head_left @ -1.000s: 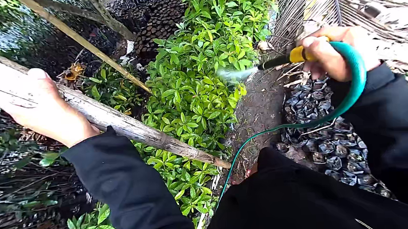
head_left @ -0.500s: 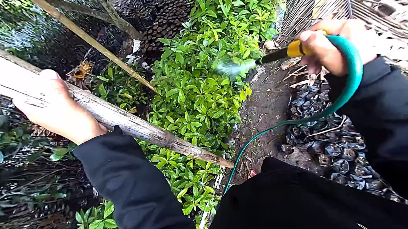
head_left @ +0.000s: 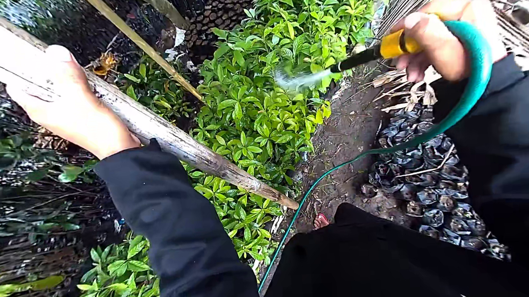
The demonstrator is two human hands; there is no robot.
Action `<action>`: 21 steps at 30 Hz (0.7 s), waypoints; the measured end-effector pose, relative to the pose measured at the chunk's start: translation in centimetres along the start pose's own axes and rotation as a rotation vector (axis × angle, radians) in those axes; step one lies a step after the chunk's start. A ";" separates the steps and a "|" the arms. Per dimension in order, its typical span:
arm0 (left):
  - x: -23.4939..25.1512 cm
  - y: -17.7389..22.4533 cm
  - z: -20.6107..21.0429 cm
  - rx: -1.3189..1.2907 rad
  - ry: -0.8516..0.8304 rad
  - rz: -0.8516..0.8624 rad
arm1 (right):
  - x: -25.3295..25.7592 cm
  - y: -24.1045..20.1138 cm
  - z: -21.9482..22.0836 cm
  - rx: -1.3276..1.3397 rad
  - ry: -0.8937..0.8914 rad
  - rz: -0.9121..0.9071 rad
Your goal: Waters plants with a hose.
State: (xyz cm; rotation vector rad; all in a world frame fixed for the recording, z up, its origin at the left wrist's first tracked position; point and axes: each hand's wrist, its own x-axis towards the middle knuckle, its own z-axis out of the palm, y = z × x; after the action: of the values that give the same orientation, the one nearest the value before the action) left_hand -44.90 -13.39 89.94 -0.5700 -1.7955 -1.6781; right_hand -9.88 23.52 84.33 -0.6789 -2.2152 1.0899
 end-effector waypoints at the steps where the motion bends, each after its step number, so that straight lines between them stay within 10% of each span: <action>1: 0.1 -0.2 0.0 -0.003 0.003 0.010 | 0.2 0.0 0.0 -0.002 -0.006 0.007; 21: -0.1 1.2 0.2 0.074 0.058 -0.109 | 1.3 -1.3 2.7 0.191 -0.059 0.130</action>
State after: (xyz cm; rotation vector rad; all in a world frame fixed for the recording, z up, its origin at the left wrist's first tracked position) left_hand -44.07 -13.09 90.74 -0.3939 -1.8677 -1.6736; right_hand -12.87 22.21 84.31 -0.7226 -2.1050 1.3827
